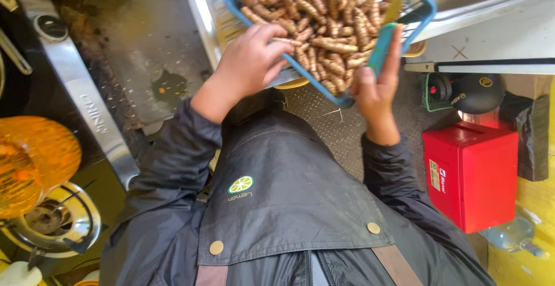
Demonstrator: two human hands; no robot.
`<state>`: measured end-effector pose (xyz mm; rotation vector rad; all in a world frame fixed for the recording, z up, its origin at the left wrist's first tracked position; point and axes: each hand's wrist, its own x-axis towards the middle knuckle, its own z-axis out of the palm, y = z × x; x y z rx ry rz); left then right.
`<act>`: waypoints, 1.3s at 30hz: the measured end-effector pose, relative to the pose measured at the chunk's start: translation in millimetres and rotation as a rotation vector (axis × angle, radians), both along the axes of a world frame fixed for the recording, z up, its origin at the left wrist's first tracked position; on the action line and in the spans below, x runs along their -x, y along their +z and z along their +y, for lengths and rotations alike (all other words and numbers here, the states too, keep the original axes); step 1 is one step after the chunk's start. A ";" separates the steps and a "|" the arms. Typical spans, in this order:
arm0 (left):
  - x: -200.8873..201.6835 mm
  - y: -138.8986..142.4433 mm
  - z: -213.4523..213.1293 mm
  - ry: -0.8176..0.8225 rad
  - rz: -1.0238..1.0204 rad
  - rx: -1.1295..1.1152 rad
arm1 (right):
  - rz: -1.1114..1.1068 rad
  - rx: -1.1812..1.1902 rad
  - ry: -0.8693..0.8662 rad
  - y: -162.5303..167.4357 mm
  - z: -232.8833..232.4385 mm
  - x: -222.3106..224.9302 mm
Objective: The person slices turmeric roots into small pieces on a cutting board using a knife. They pick up roots from a basket and move the sliced pieces into a bowl.
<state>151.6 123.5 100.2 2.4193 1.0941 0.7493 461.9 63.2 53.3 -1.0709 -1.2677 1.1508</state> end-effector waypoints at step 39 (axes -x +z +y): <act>-105.3 -75.8 105.5 -0.012 0.480 -0.263 | 0.031 0.070 0.295 2.6 0.0 -9.3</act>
